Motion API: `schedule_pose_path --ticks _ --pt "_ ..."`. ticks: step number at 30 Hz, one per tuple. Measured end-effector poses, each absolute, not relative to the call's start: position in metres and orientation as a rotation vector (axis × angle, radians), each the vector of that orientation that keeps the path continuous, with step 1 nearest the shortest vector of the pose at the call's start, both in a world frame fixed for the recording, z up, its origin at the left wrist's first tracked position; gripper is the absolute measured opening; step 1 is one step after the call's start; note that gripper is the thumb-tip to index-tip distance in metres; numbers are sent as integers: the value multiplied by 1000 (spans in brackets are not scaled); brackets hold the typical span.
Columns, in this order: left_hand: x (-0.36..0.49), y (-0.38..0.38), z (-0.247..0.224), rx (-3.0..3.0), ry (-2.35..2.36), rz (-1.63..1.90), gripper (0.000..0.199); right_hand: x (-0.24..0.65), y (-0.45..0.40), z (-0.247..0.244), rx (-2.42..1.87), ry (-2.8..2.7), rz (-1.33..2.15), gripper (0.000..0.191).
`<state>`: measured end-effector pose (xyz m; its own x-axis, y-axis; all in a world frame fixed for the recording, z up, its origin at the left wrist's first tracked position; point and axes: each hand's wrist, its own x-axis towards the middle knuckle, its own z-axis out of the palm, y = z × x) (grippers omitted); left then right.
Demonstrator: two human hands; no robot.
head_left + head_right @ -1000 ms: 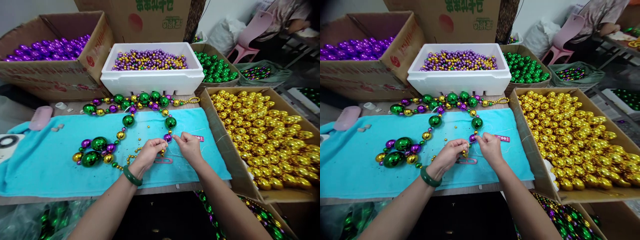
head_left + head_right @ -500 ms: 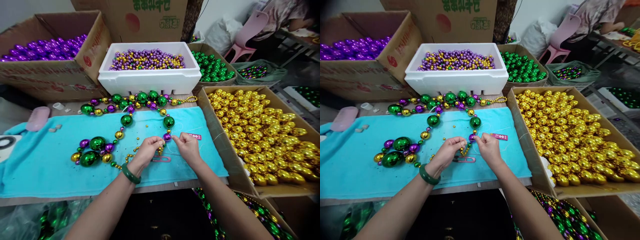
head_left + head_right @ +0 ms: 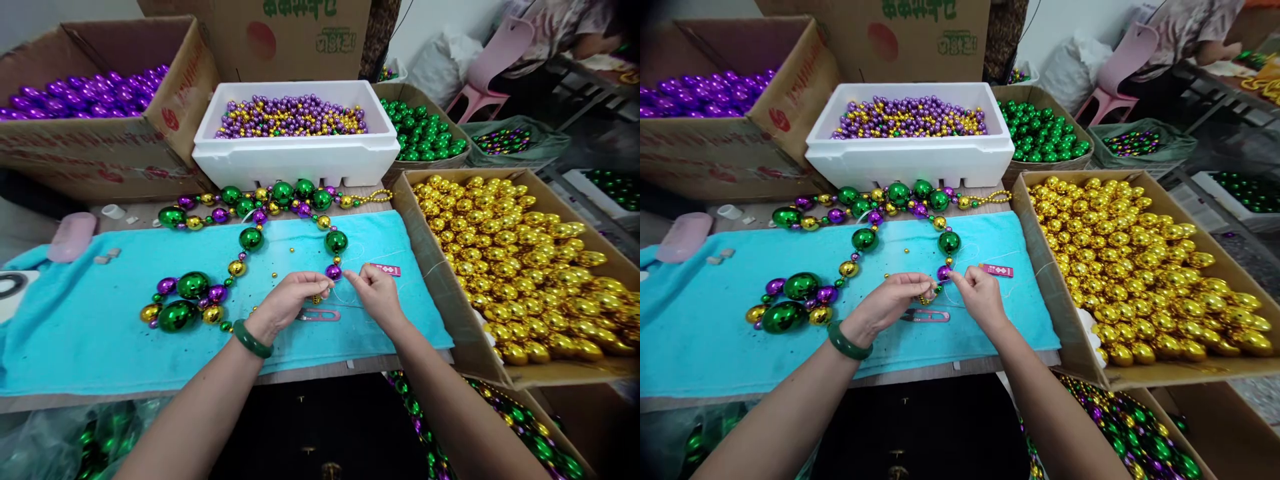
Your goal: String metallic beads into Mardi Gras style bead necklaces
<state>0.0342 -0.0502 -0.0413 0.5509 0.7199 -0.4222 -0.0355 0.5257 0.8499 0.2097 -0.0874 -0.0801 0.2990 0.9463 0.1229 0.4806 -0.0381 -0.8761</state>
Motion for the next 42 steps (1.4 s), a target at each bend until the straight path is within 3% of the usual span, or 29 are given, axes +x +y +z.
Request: schedule_pose_path --ticks 11,18,26,31,34,42 --pt "33 -53 -39 1077 1035 395 14 216 -82 -64 -1657 -1162 515 47" --pt "45 -63 -44 1046 1101 699 10 212 -80 -87 -1656 -1164 483 45" --pt "42 -60 -45 808 879 743 14 200 -84 -92 -1783 -1482 657 39" --pt "43 -65 -44 620 765 705 17 188 -95 -85 -1605 -1507 530 9" --pt "42 -67 -44 618 801 706 19 191 -101 -68 -1440 -1416 435 14" --pt "45 -71 -42 888 891 716 26 191 -101 -44 -1271 -1600 589 16"
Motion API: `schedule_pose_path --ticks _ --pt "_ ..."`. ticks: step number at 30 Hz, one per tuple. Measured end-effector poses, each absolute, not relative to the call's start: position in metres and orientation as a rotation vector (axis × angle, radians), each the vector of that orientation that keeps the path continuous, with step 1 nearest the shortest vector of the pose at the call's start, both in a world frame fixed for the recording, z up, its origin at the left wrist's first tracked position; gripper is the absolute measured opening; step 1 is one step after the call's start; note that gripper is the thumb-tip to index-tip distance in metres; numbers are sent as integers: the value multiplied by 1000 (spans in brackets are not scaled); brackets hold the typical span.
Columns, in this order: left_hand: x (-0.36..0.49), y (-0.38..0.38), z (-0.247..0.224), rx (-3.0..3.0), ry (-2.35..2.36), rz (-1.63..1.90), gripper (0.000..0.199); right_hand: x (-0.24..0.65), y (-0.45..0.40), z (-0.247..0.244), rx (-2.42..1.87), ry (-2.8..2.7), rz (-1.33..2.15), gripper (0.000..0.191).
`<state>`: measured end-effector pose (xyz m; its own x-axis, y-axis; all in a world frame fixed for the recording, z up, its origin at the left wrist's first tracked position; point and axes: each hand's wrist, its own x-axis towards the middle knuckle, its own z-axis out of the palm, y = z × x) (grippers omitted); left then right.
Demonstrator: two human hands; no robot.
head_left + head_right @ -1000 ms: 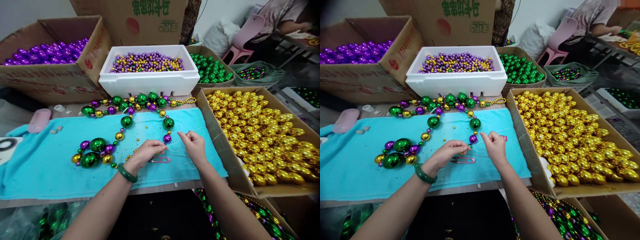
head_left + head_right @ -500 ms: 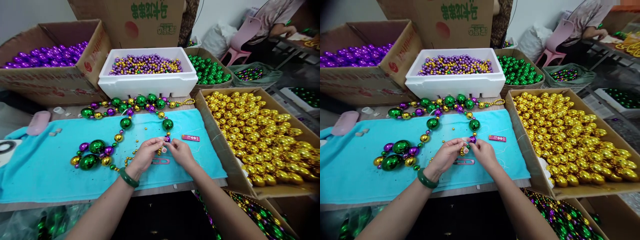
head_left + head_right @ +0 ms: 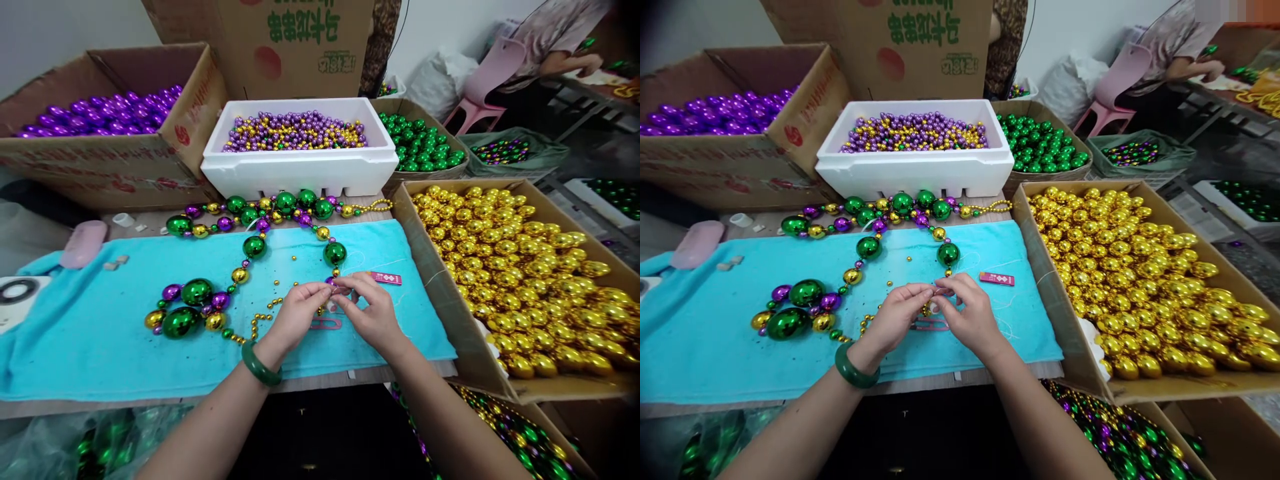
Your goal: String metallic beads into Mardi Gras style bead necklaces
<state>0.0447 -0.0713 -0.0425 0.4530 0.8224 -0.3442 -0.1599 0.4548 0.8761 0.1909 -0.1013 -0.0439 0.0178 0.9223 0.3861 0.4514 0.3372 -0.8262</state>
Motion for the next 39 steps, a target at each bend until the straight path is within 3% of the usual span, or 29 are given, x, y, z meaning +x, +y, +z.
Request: schedule_pose_path --ticks 9,16,27,39 --pt "43 -69 -37 945 1054 640 24 200 -94 -53 -1369 -1448 804 11" --pt "44 -70 -41 948 987 652 21 194 -97 -58 -1258 -1641 674 10" --pt "46 -68 -36 967 1099 652 22 188 -91 -66 -1245 -934 1334 21" --pt "46 -63 -46 1245 1264 645 22 191 -92 -73 -1238 -1059 1213 21"
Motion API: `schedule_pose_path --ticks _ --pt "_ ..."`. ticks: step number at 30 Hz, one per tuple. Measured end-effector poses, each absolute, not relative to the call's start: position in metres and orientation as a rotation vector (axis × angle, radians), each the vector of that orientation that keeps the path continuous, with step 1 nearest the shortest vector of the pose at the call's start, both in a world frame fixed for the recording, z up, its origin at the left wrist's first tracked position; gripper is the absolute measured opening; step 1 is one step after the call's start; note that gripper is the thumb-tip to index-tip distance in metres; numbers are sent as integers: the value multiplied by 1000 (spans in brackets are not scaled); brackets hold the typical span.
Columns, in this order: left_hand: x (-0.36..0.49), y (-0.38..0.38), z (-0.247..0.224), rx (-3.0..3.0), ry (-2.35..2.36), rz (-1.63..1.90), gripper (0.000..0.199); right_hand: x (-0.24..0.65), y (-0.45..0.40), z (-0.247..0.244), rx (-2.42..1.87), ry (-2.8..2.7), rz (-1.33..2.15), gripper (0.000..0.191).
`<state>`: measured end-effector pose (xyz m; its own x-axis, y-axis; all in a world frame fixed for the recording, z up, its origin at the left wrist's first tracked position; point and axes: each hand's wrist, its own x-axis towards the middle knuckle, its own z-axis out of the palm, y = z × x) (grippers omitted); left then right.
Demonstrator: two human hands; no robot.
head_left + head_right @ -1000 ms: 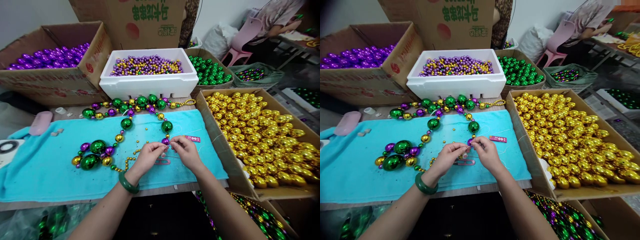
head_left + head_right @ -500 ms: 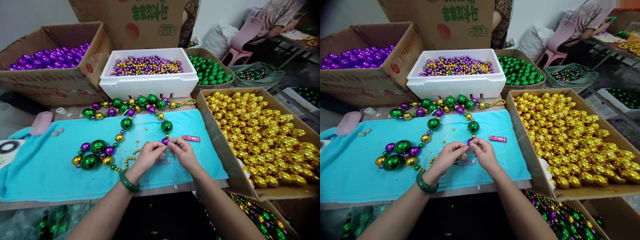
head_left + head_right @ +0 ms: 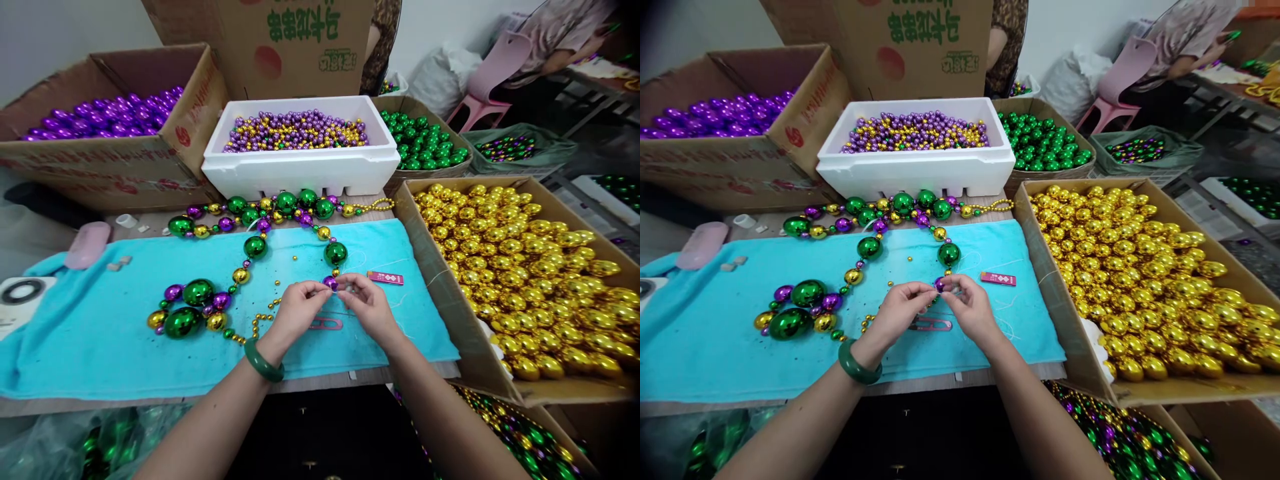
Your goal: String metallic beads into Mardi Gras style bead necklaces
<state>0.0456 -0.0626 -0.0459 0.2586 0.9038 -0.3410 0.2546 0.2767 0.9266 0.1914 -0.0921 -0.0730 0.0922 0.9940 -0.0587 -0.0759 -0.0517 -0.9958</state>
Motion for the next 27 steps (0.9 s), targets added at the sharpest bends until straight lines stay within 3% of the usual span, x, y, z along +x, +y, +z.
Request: schedule_pose_path --ticks 3,9,17,27 --pt "47 -64 -42 1169 1232 617 22 194 -93 -77 -1205 -1148 1201 36" --pt "44 -62 -44 1148 1127 530 20 200 -90 -77 -1123 -1300 1155 8" --pt "46 -63 -41 1164 1150 519 19 200 -96 -79 -1273 -1395 982 16" --pt "50 -71 -53 2187 1186 695 14 192 -100 -89 -1430 -1491 741 18"
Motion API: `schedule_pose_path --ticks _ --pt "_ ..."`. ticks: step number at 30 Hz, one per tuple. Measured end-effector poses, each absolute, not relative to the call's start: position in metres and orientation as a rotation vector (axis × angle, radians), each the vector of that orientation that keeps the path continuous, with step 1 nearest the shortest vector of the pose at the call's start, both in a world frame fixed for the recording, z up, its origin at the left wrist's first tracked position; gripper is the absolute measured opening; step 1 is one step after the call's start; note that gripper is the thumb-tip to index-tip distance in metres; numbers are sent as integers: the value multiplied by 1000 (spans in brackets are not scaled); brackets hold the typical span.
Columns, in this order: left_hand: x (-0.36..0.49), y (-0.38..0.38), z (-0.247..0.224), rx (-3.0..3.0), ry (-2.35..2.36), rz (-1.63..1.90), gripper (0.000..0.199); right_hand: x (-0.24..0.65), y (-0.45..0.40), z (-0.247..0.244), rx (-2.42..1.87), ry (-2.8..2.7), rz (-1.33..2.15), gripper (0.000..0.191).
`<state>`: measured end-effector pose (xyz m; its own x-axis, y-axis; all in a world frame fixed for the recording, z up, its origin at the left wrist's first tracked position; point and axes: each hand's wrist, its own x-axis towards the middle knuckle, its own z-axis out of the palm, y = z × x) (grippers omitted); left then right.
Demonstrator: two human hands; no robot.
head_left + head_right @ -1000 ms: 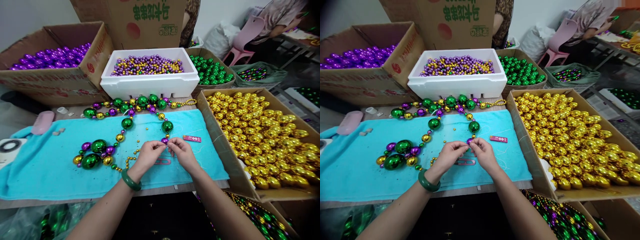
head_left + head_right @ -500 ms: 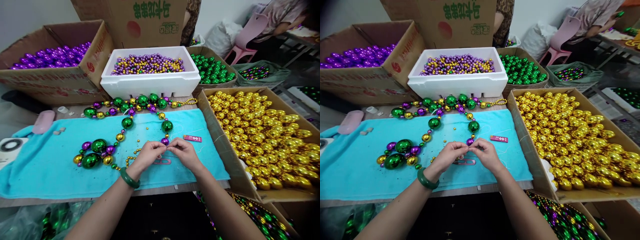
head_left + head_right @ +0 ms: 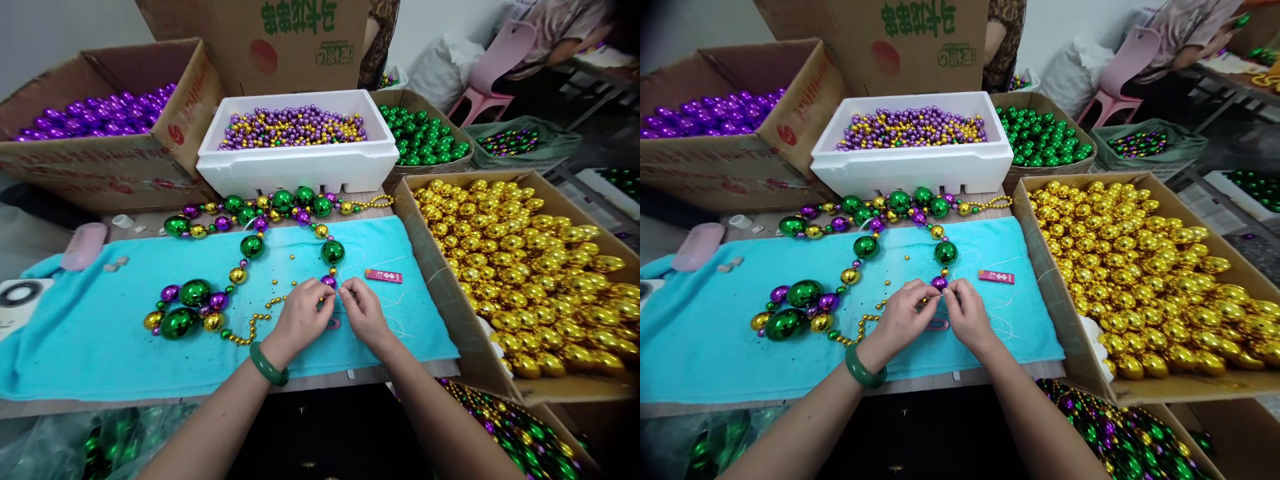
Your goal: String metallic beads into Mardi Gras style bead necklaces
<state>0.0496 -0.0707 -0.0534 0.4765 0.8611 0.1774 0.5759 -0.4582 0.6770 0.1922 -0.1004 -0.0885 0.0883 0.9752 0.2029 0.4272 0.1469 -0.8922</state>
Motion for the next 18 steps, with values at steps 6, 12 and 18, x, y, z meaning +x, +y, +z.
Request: schedule_pose_path --ticks 6,12,18 --pt "50 -73 -57 2449 1150 686 16 192 -102 -90 -1458 -1529 703 21" --pt "52 -73 -55 2480 1112 634 20 190 -102 -90 -1506 -1504 691 27" --pt "52 -72 -55 2364 1094 674 19 210 -96 -88 -1555 -1513 648 41"
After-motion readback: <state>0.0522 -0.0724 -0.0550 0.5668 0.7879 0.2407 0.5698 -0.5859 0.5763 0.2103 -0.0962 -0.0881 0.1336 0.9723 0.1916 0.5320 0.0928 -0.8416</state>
